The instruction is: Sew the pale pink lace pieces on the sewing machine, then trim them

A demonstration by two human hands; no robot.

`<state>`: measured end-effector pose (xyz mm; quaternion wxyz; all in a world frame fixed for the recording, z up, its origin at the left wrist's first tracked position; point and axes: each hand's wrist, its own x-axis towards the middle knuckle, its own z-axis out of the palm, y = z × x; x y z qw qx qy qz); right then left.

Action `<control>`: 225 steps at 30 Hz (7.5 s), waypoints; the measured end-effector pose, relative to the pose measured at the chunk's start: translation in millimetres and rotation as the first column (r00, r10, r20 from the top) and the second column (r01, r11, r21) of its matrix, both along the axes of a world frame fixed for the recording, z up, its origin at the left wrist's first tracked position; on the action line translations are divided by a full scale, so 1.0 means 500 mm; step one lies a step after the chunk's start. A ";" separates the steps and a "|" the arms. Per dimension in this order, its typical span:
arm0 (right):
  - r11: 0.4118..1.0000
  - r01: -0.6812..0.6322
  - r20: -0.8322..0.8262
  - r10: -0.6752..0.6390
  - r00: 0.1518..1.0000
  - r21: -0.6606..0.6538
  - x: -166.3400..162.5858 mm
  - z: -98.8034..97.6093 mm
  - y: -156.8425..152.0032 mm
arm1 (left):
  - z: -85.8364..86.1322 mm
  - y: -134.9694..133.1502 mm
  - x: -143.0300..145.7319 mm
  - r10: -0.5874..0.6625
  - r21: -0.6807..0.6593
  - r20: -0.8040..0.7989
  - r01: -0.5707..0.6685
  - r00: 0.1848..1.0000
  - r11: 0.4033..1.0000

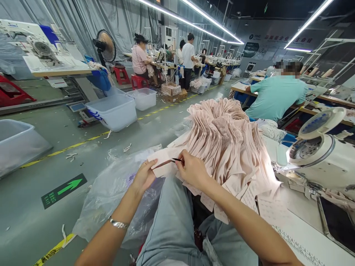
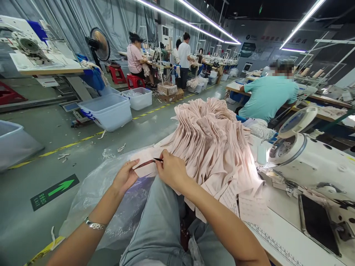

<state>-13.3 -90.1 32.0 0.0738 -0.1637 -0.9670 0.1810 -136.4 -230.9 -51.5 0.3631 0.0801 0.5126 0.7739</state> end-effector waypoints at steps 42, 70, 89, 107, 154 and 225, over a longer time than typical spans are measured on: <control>0.963 0.006 0.126 -0.041 0.991 0.268 0.028 -0.013 -0.004 | -0.045 0.008 0.081 -0.055 0.056 -0.070 0.059 0.996 0.997; 0.967 0.008 0.154 -0.049 0.987 0.253 0.024 0.003 -0.029 | 0.016 0.027 0.086 0.025 0.210 0.437 -0.129 0.899 0.969; 0.980 0.051 0.121 -0.075 0.990 0.193 0.068 0.011 -0.029 | 0.023 0.020 0.072 0.002 0.267 0.438 -0.132 0.899 0.955; 0.968 0.051 0.089 -0.075 0.993 0.245 0.052 -0.010 0.000 | -0.010 0.011 0.095 -0.262 -0.009 0.230 0.271 0.937 0.963; 0.940 -0.002 0.190 -0.067 0.980 0.340 0.038 -0.006 -0.016 | 0.001 0.041 0.134 -0.045 0.187 0.313 -0.016 0.949 0.982; 0.955 0.109 0.099 -0.141 0.985 0.277 0.096 0.003 -0.013 | 0.024 0.059 0.104 0.072 0.162 0.470 -0.166 0.880 0.973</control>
